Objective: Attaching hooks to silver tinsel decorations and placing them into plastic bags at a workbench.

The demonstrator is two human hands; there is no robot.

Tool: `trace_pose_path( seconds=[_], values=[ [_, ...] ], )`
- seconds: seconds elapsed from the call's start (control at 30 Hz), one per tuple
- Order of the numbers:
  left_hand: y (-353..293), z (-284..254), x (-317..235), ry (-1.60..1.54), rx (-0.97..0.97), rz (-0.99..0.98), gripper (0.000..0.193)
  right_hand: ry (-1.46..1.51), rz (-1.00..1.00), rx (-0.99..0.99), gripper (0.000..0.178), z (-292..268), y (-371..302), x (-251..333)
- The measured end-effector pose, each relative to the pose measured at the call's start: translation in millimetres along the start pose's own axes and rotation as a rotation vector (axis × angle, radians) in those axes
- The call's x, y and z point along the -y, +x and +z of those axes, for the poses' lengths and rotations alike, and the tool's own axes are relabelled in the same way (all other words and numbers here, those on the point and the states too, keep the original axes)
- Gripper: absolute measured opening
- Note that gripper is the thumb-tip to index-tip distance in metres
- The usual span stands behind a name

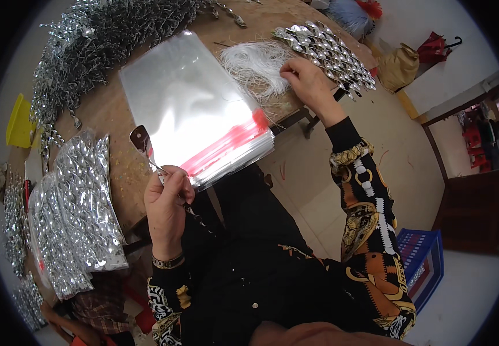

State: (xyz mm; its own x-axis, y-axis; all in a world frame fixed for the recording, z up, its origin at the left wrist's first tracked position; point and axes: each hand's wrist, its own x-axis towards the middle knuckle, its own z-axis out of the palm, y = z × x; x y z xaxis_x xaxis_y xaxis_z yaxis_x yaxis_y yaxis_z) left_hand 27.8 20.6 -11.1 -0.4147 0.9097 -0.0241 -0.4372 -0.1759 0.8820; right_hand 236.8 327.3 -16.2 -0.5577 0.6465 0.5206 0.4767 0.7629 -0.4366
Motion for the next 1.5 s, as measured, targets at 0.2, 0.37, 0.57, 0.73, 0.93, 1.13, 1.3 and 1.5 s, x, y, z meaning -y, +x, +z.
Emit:
trace_pose_path(
  seconds=[0.2,0.37,0.57,0.73,0.93,1.13,1.3,1.5],
  values=[
    [0,4,5,0.010,-0.006,-0.028,0.008,0.085,-0.025,0.167,0.014,0,-8,33],
    [-2,6,7,0.005,-0.015,-0.037,0.009,0.093,-0.023,0.190,0.015,2,-8,37],
    [-3,7,11,0.010,-0.033,-0.061,0.009,0.114,-0.036,0.214,0.018,7,-8,52],
    [-4,8,14,0.010,-0.009,-0.073,0.009,0.082,0.080,0.282,0.025,19,-8,58],
    [-5,9,15,0.012,-0.008,-0.085,0.009,0.147,0.083,0.217,0.022,23,-6,53],
    [-5,9,14,-0.001,-0.020,-0.101,0.009,0.134,0.111,0.126,0.024,15,-2,49],
    [-5,11,15,-0.001,-0.015,-0.099,0.009,0.125,0.190,0.150,0.024,7,0,51],
    [-6,10,15,0.007,-0.018,-0.098,0.009,0.218,0.234,0.188,0.024,0,1,48]
  ],
)
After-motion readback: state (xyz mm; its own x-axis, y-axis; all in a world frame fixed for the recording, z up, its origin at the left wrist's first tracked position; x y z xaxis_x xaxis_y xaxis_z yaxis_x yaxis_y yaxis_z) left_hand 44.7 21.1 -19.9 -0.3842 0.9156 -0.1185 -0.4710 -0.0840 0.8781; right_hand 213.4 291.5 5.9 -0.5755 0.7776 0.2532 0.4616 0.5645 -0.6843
